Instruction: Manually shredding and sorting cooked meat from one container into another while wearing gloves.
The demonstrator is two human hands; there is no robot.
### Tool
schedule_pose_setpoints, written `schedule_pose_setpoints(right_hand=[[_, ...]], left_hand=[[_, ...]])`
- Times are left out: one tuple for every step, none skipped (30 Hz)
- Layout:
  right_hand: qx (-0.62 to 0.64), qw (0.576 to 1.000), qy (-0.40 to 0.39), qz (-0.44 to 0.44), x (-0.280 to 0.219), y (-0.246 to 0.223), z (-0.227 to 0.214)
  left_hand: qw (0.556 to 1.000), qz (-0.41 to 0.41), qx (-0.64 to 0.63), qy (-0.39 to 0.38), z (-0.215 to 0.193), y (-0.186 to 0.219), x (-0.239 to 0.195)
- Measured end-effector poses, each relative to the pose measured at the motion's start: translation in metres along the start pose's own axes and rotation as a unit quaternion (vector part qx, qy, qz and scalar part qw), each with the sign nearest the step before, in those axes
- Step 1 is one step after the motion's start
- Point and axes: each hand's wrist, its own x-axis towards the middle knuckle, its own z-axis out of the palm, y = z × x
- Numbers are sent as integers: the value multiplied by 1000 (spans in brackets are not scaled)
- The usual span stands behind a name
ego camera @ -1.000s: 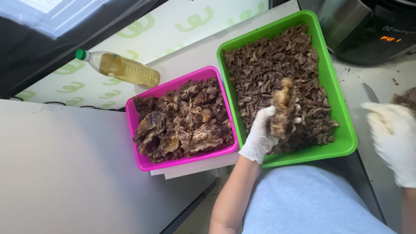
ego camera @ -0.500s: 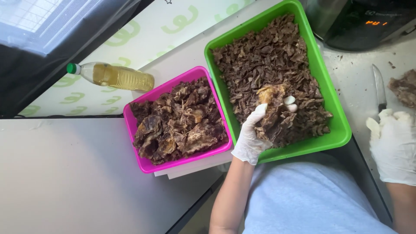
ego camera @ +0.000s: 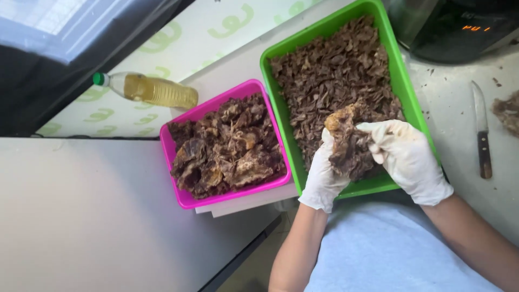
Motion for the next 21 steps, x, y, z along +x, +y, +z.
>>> schedule_pose_setpoints(right_hand=[[170,979,-1,115,2,6,-5],[169,979,-5,117,3,9,-8],[207,970,-3,131,6,12,-10],[245,959,-1,145,10,15,-12],[243,959,-1,147,9,14,-13],[232,963,-3,138,8,14,-13],[220,967,-6,128,8,13,-14],[219,967,-7,128,9,10,-14],[196,972,-11,129,9,7,-13],[172,977,-15,128,9,5,-12],[172,977,-17,129,8,4,-14],[141,979,-28,142,7,4,-16],[110,981,-42,153,8,3,-18],[109,981,-47,153,12,-1,-20],[76,981,-63,165,11,-4,-22],[43,980,-79,176,11,-8,-24],[43,980,-79,178,9,-7,-30],[23,978,-99,183,8,-6,-36],[3,976,-119,182,11,-6,-42],[2,977,-120,178,20,-17,-48],[-49,977,-124,165,26,-26,-54]], left_hand=[[999,-20,-35,-4,4,1,-2],[999,-16,-38,-3,7,3,-5],[999,-18,-26,-3,11,6,-7],[1000,-20,-14,-3,16,9,-9],[1000,-20,-16,-3,14,12,-12],[1000,-20,9,18,12,14,-15],[998,-20,34,38,11,16,-17],[999,-19,33,37,7,19,-16],[997,-11,62,52,2,22,-17],[994,-3,92,66,-2,24,-17],[994,0,91,66,-3,30,-18],[991,6,114,73,-4,35,-20],[987,15,137,79,-5,40,-20],[987,20,136,79,-6,46,-18],[984,9,159,81,-8,50,-20],[980,-3,181,84,-11,53,-21],[980,-3,180,85,-11,56,-24],[978,-12,194,71,-11,59,-27],[976,-19,210,53,-8,65,-26],[976,-17,212,50,3,79,-31],[972,-11,231,50,13,90,-39]])
